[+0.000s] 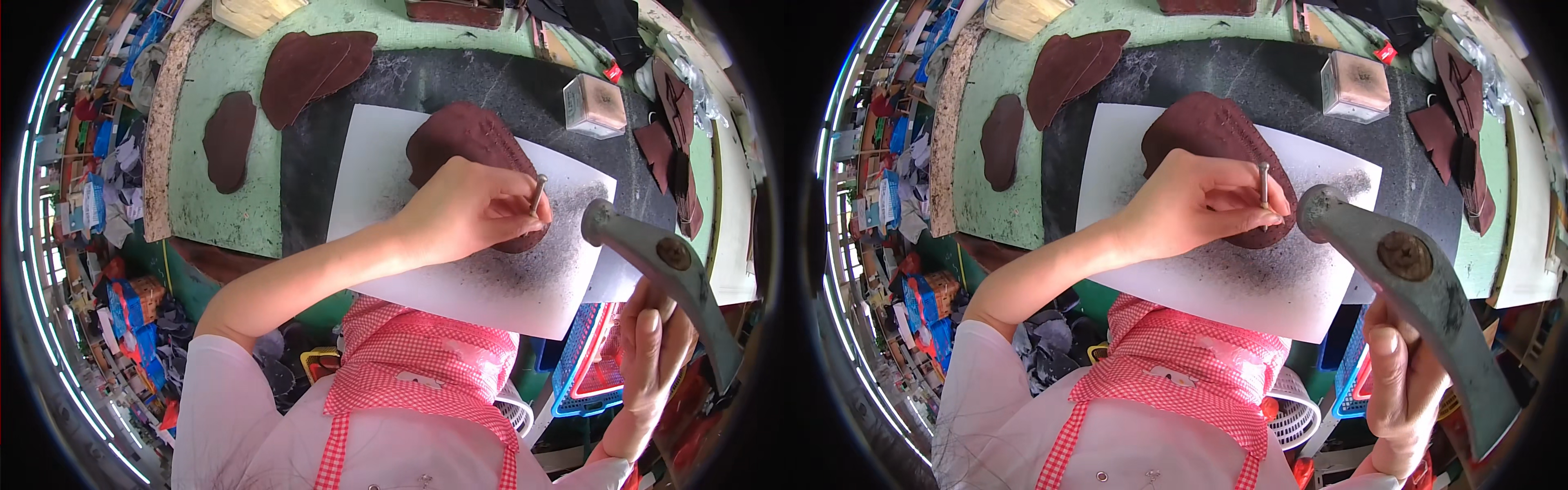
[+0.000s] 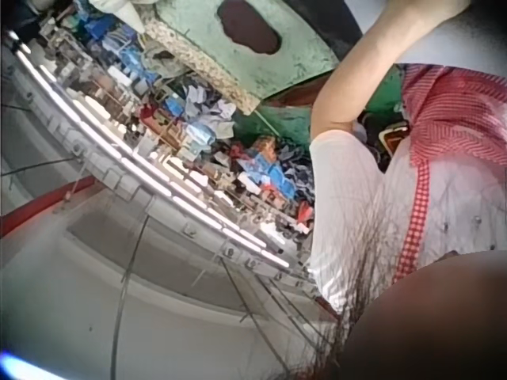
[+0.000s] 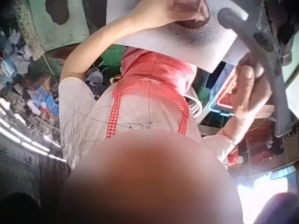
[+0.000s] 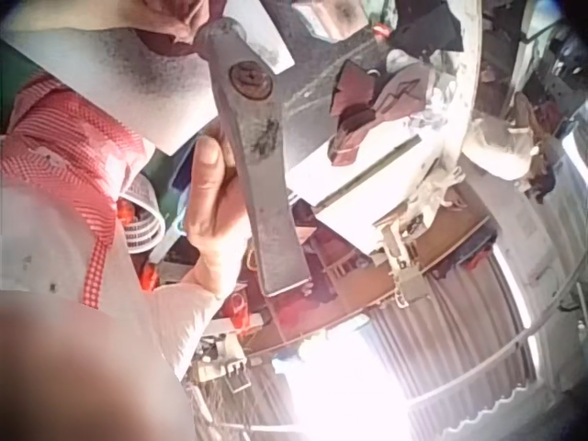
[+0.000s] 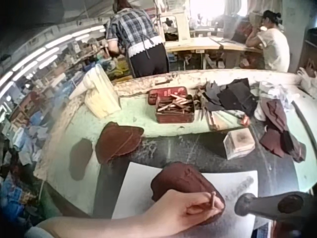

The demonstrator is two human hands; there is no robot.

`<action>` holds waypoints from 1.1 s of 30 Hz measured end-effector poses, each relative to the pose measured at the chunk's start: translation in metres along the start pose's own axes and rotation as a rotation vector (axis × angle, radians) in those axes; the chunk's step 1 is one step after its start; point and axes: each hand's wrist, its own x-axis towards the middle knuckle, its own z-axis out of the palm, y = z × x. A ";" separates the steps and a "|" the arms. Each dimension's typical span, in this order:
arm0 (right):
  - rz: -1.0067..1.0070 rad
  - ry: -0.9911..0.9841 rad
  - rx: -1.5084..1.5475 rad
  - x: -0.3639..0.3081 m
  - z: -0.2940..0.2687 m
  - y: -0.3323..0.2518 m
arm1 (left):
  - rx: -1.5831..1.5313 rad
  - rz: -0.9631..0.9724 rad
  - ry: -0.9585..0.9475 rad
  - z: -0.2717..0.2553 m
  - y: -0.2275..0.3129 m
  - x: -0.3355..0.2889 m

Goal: Punching decorative holes into leather shoe components using a metal punch and a hammer.

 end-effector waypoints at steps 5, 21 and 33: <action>0.101 0.148 0.033 -0.002 -0.046 0.005 | 0.011 0.028 0.017 0.002 0.008 0.000; 0.091 0.216 0.026 -0.007 0.004 -0.011 | 0.123 0.016 -0.065 -0.008 0.005 -0.001; 0.146 0.206 0.129 -0.003 0.013 -0.028 | 0.078 -0.029 -0.116 -0.017 0.010 0.001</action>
